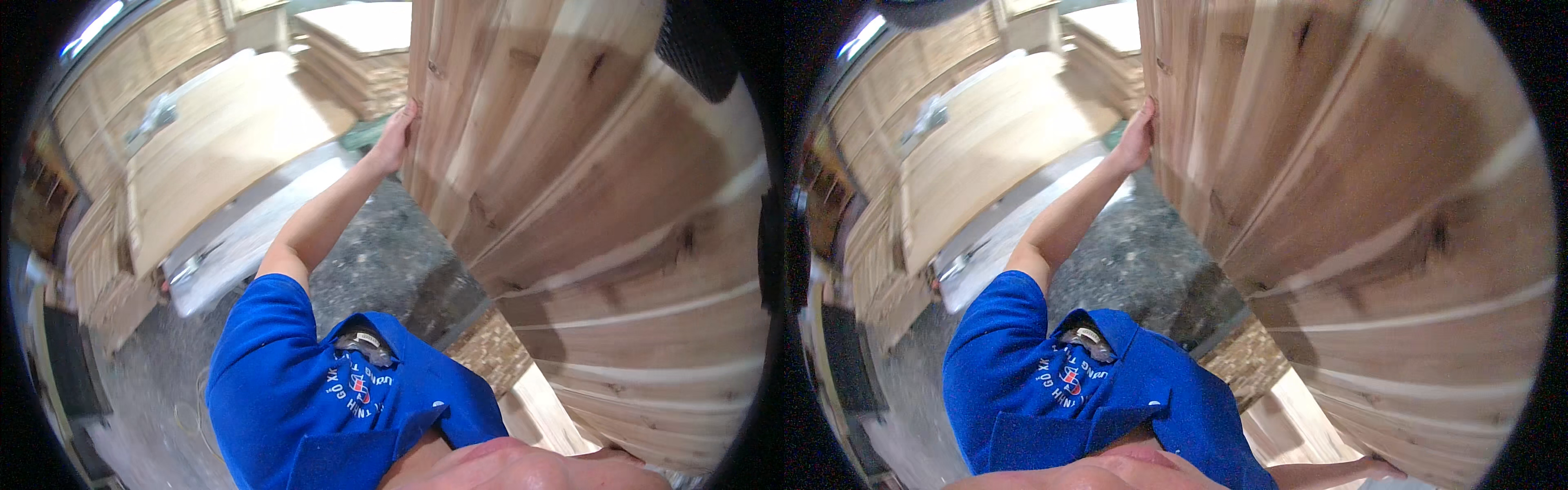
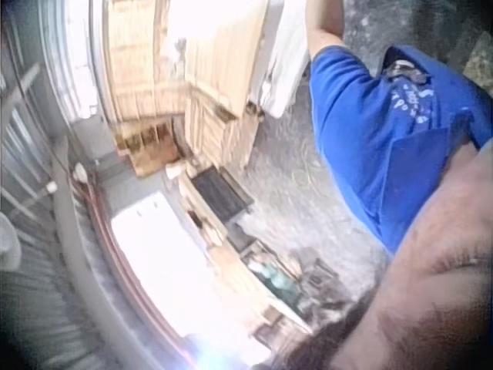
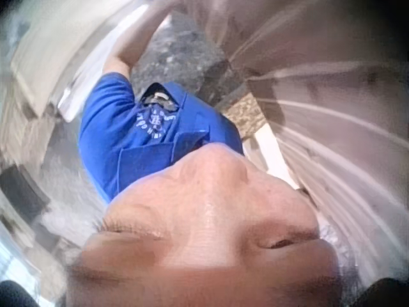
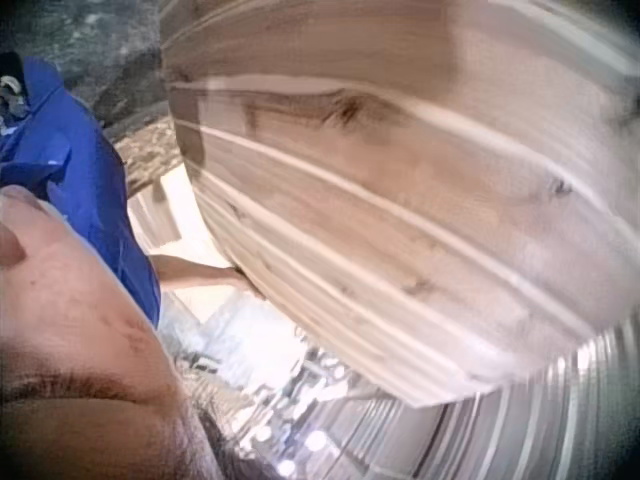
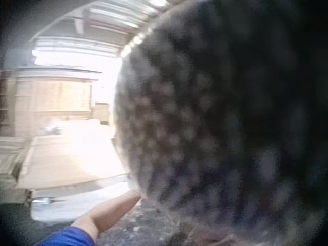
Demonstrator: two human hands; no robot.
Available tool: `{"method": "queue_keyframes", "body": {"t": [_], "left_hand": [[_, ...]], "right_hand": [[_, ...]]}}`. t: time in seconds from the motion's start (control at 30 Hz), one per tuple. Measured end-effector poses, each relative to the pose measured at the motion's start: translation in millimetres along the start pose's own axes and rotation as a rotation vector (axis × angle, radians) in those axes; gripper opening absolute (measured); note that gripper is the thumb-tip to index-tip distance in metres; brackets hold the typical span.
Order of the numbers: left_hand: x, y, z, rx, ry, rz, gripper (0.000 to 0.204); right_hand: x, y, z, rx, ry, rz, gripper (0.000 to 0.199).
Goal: The person uses a pneumatic screwdriver to drive screws into a wooden panel, then lifts and stacks the panel with others. The person repeats the screwing process on another panel.
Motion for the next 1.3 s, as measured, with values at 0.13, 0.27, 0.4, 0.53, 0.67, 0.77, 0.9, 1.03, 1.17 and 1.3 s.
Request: {"method": "queue_keyframes", "body": {"t": [0.13,0.27,0.4,0.53,0.67,0.77,0.9,1.03,1.17,1.3], "left_hand": [[-86,69,116,0.162,-0.04,0.328,0.052],[-192,148,228,0.485,-0.278,0.665,0.048],[-312,186,303,0.539,-0.303,0.993,0.053],[-402,211,312,0.615,-0.28,1.295,0.057],[-476,230,345,0.71,-0.193,1.482,0.054],[-501,243,333,0.813,-0.142,1.606,0.055],[-490,247,333,1.069,0.213,1.874,0.063],[-466,260,345,1.084,0.429,2.006,0.066],[-452,293,354,1.134,0.561,2.038,0.067],[-431,321,355,1.118,0.697,2.018,0.067]], "right_hand": [[-42,-68,-6,0.12,-0.083,-0.276,0.065],[-134,-162,-17,-0.053,-0.162,-0.666,0.069],[-228,-230,-22,-0.061,-0.033,-1.081,0.074],[-306,-302,-34,-0.059,0.098,-1.284,0.06],[-428,-362,-48,-0.141,0.276,-1.484,0.067],[-486,-400,-67,-0.205,0.445,-1.62,0.066],[-556,-433,-64,-0.394,0.467,-1.72,0.07],[-612,-466,-56,-0.449,0.469,-1.773,0.073],[-658,-503,-45,-0.572,0.447,-1.854,0.075],[-692,-521,-40,-0.707,0.405,-1.968,0.077]]}}
Point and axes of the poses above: each hand's wrist, its own x-axis towards the middle knuckle, its own y-axis out of the back of the hand, z = x × y, the point moved 3 cm from there along x, towards the middle knuckle, and after that the axes turned 8 degrees about -x, right-handed, at the moved point
